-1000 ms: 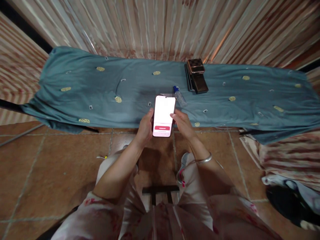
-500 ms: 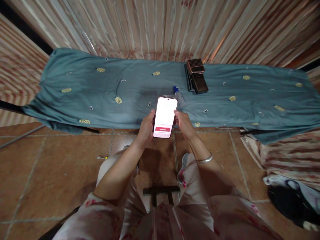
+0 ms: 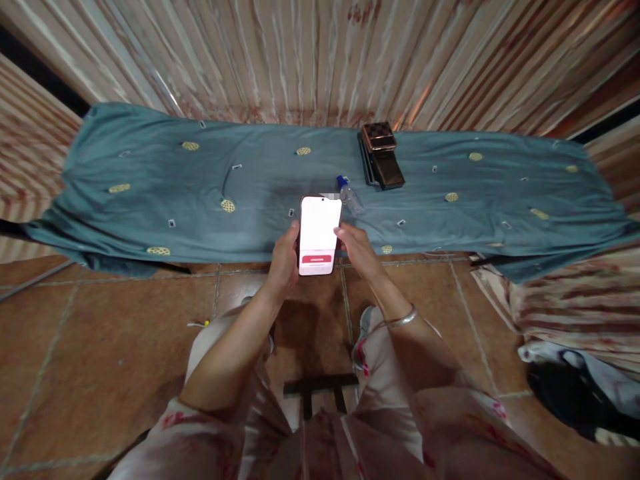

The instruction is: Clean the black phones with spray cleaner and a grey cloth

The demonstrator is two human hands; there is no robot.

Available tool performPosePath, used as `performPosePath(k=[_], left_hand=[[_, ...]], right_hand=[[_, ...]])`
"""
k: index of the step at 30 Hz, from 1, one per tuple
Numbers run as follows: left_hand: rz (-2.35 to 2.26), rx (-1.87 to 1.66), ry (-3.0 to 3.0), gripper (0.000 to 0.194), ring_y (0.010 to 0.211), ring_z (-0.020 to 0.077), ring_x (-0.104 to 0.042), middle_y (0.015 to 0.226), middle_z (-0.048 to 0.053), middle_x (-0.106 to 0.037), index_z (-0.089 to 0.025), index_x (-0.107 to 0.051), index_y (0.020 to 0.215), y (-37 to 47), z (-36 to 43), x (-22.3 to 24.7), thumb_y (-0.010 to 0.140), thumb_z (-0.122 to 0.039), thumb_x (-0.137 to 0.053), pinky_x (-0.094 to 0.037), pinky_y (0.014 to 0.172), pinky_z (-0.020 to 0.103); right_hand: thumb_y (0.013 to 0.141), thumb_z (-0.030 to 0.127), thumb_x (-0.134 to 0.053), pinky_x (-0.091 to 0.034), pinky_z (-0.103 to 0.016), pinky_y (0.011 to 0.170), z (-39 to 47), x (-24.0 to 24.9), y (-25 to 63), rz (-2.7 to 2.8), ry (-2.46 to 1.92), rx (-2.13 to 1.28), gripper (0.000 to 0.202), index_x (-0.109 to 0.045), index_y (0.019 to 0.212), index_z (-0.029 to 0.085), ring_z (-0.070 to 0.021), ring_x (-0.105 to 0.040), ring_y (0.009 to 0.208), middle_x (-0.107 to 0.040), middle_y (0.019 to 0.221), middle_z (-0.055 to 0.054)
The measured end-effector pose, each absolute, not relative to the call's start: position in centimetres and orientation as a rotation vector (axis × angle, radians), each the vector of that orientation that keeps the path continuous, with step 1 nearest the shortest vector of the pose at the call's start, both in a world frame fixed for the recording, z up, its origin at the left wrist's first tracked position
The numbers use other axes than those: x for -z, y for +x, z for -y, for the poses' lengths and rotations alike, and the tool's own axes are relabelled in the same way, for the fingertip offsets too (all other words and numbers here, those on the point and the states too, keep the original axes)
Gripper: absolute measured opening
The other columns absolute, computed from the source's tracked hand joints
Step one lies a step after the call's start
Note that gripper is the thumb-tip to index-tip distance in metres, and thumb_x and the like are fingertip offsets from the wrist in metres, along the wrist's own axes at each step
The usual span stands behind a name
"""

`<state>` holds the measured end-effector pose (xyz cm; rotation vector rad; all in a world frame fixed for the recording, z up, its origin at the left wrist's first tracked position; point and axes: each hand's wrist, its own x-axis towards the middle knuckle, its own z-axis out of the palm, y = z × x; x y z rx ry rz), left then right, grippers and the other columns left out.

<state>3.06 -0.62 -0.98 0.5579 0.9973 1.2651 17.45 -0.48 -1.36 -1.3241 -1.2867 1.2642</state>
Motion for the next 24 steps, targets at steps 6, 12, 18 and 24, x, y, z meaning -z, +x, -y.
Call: performPosePath(k=[6,12,18,24], left_hand=[[-1.020,-1.274,0.634,0.042,0.091,0.0254,-0.075,0.093,0.007,-0.080,-0.017,-0.077,0.092,3.0,0.7,1.1,0.084,-0.055,-0.062,-0.054,0.085,0.035],[-1.015,-1.282,0.606,0.041,0.091,0.0251,-0.075,0.092,0.007,-0.080,-0.016,-0.077,0.092,2.9,0.7,1.0,0.085,-0.053,-0.063,-0.055,0.084,0.034],[-0.990,-1.261,0.542,0.042,0.092,0.0269,-0.075,0.093,0.009,-0.080,-0.015,-0.077,0.093,2.4,0.3,0.7,0.084,-0.054,-0.064,-0.056,0.087,0.038],[-0.967,-1.334,0.529,0.044,0.090,0.0256,-0.075,0.087,0.007,-0.080,-0.015,-0.075,0.091,2.2,-0.4,1.1,0.081,-0.057,-0.066,-0.057,0.085,0.036]], right_hand=[[0.085,0.052,-0.051,-0.048,-0.030,0.073,0.4,1.2,17.3,1.304,-1.304,-1.258,0.035,-0.067,0.087,0.020,-0.0199,-0.061,0.081,-0.069,0.082,-0.001],[0.088,0.049,-0.050,-0.050,-0.031,0.078,0.5,1.5,17.4,1.309,-1.314,-1.242,0.033,-0.068,0.090,0.022,-0.0210,-0.064,0.086,-0.072,0.088,-0.001],[0.090,0.046,-0.051,-0.054,-0.035,0.083,0.7,1.6,17.6,1.342,-1.259,-1.337,0.030,-0.067,0.097,0.023,-0.0228,-0.067,0.095,-0.074,0.097,-0.004],[0.090,0.040,-0.048,-0.054,-0.034,0.080,0.8,2.1,17.5,1.426,-1.257,-1.382,0.028,-0.067,0.098,0.021,-0.0214,-0.067,0.091,-0.073,0.099,-0.003]])
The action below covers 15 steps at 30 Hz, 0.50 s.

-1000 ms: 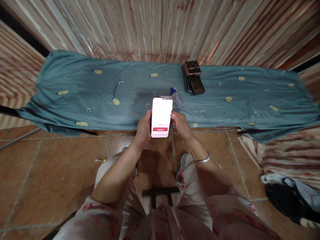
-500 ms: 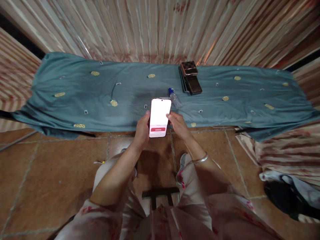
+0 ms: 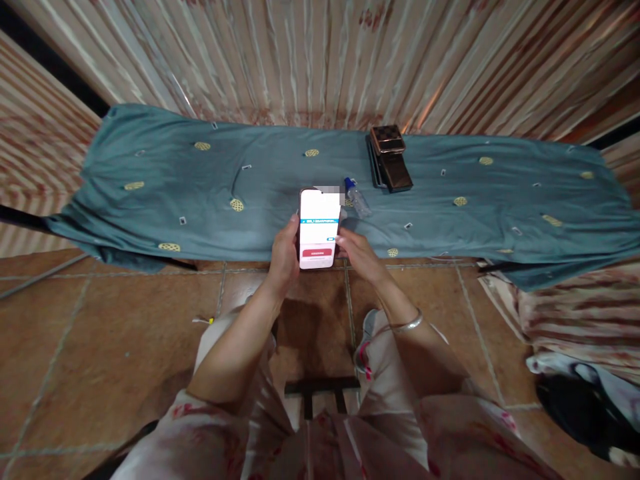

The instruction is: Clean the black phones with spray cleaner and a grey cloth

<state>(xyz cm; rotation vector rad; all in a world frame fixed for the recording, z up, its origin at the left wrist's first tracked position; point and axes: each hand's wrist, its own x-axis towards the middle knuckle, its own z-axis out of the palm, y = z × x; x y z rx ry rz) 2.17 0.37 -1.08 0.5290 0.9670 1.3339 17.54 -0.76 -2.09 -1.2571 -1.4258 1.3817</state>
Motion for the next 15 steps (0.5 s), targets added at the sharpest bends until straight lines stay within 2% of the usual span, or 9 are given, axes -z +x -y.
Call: performPosePath(k=[9,15], left_hand=[[-0.937,-1.341,0.553,0.045,0.083,0.0236,-0.076,0.085,0.007,-0.079,-0.015,-0.074,0.090,2.07,-0.45,1.52,0.080,-0.058,-0.066,-0.057,0.079,0.033],[-0.923,-1.345,0.547,0.045,0.084,0.0248,-0.075,0.086,0.007,-0.080,-0.014,-0.074,0.090,2.02,-0.43,1.42,0.079,-0.057,-0.068,-0.057,0.077,0.034]], right_hand=[[0.090,0.039,-0.051,-0.053,-0.034,0.082,0.68,2.39,17.49,1.558,-1.267,-1.283,0.029,-0.068,0.102,0.019,-0.0211,-0.065,0.086,-0.072,0.088,-0.002],[0.092,0.036,-0.051,-0.054,-0.034,0.084,0.77,2.06,17.41,1.560,-1.303,-1.271,0.030,-0.067,0.110,0.020,-0.0226,-0.066,0.096,-0.074,0.094,-0.003]])
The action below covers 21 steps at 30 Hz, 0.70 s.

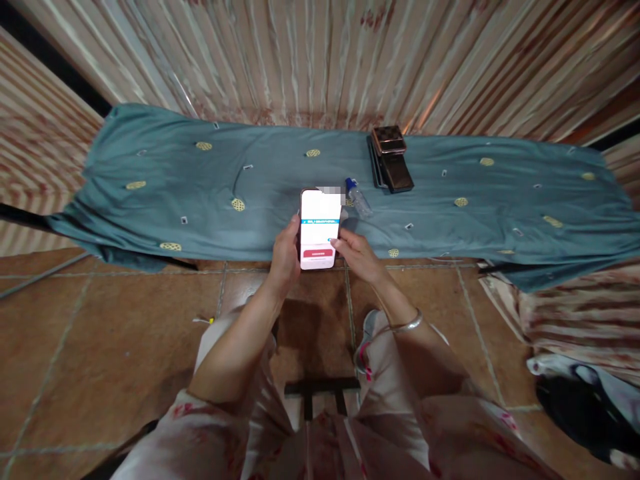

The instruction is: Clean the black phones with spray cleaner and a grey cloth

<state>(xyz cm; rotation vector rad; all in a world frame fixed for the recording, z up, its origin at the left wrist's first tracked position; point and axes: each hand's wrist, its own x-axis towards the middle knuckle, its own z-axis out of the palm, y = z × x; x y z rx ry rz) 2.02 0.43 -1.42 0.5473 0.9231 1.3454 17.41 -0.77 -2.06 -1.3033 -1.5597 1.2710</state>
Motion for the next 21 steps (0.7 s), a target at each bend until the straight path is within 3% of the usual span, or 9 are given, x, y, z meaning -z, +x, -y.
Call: performPosePath(k=[6,11,21], left_hand=[[-0.933,-1.363,0.504,0.046,0.087,0.0259,-0.076,0.087,0.008,-0.080,-0.014,-0.074,0.090,1.8,-0.7,1.1,0.080,-0.058,-0.066,-0.058,0.080,0.035],[-0.950,-1.392,0.465,0.043,0.090,0.0251,-0.076,0.087,0.007,-0.080,-0.015,-0.074,0.088,1.4,-1.0,0.8,0.082,-0.057,-0.065,-0.058,0.081,0.034],[-0.953,-1.452,0.515,0.040,0.100,0.0269,-0.074,0.089,0.007,-0.080,-0.017,-0.073,0.087,1.2,-1.0,0.8,0.080,-0.056,-0.068,-0.057,0.086,0.034]], right_hand=[[0.090,0.033,-0.053,-0.058,-0.038,0.081,1.1,1.7,17.7,1.554,-1.346,-1.486,0.031,-0.064,0.116,0.020,-0.0225,-0.069,0.094,-0.074,0.108,-0.005],[0.080,0.021,-0.063,-0.062,-0.037,0.077,1.3,2.2,17.0,1.407,-1.246,-1.758,0.036,-0.060,0.116,0.019,-0.0202,-0.074,0.080,-0.076,0.098,-0.005],[0.077,0.012,-0.056,-0.059,-0.029,0.069,1.2,2.4,15.9,1.342,-1.245,-1.698,0.024,-0.061,0.099,0.019,-0.0171,-0.073,0.074,-0.077,0.089,-0.002]])
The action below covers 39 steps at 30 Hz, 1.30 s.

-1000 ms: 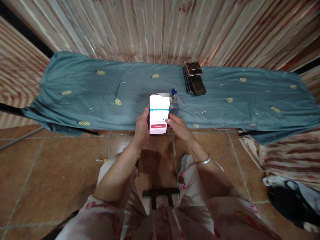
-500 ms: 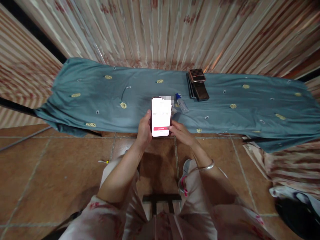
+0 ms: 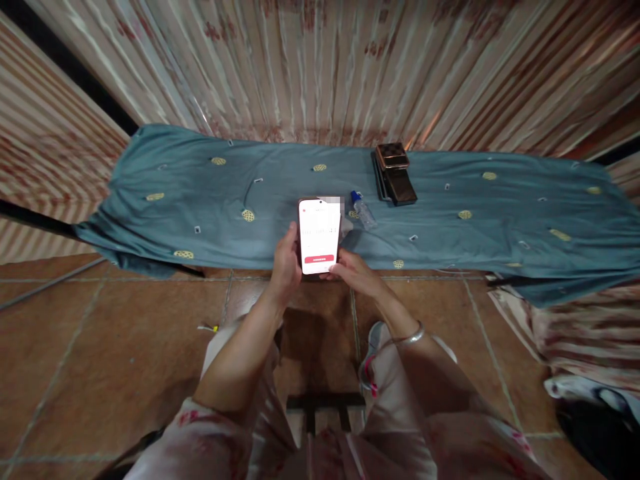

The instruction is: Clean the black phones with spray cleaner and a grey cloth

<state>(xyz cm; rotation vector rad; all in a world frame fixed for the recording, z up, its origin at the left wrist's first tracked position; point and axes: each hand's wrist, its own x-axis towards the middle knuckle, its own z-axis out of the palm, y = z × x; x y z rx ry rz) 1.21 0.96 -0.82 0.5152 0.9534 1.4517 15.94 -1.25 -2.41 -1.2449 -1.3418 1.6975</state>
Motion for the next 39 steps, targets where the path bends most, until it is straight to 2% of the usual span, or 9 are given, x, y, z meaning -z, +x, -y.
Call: performPosePath(k=[12,21,26,31,39], left_hand=[[-0.892,-1.446,0.569,0.043,0.103,0.0286,-0.073,0.091,0.007,-0.080,-0.016,-0.072,0.087,0.8,-0.8,0.3,0.073,-0.057,-0.073,-0.055,0.091,0.037],[-0.923,-1.453,0.576,0.037,0.104,0.0278,-0.072,0.089,0.006,-0.079,-0.018,-0.072,0.085,1.3,-0.5,0.1,0.077,-0.054,-0.068,-0.055,0.089,0.037],[-0.941,-1.480,0.589,0.034,0.102,0.0274,-0.073,0.085,0.005,-0.079,-0.019,-0.070,0.082,1.5,-0.4,0.1,0.078,-0.052,-0.065,-0.056,0.086,0.036],[-0.939,-1.483,0.588,0.035,0.098,0.0274,-0.073,0.082,0.004,-0.078,-0.018,-0.069,0.081,1.9,-0.5,0.1,0.078,-0.052,-0.064,-0.057,0.085,0.036],[-0.944,-1.470,0.612,0.036,0.103,0.0266,-0.073,0.084,0.003,-0.078,-0.019,-0.070,0.082,2.5,-0.7,0.7,0.082,-0.054,-0.061,-0.057,0.083,0.033]], right_hand=[[0.085,0.016,-0.045,-0.057,-0.027,0.071,1.5,1.7,15.7,1.330,-1.328,-1.640,0.023,-0.063,0.098,0.017,-0.0166,-0.073,0.076,-0.078,0.095,-0.004],[0.085,0.018,-0.044,-0.058,-0.030,0.079,1.7,2.1,15.9,1.399,-1.333,-1.561,0.031,-0.068,0.105,0.017,-0.0191,-0.072,0.083,-0.078,0.102,-0.005],[0.085,0.020,-0.045,-0.057,-0.034,0.082,1.7,2.2,16.0,1.472,-1.358,-1.526,0.033,-0.069,0.107,0.013,-0.0215,-0.072,0.086,-0.077,0.108,-0.009],[0.086,0.020,-0.043,-0.057,-0.032,0.082,1.9,1.9,16.2,1.508,-1.346,-1.519,0.038,-0.066,0.115,0.013,-0.0196,-0.071,0.086,-0.077,0.111,-0.008],[0.085,0.020,-0.044,-0.056,-0.032,0.082,1.8,2.2,16.6,1.514,-1.369,-1.507,0.035,-0.067,0.109,0.014,-0.0200,-0.071,0.087,-0.076,0.111,-0.008]])
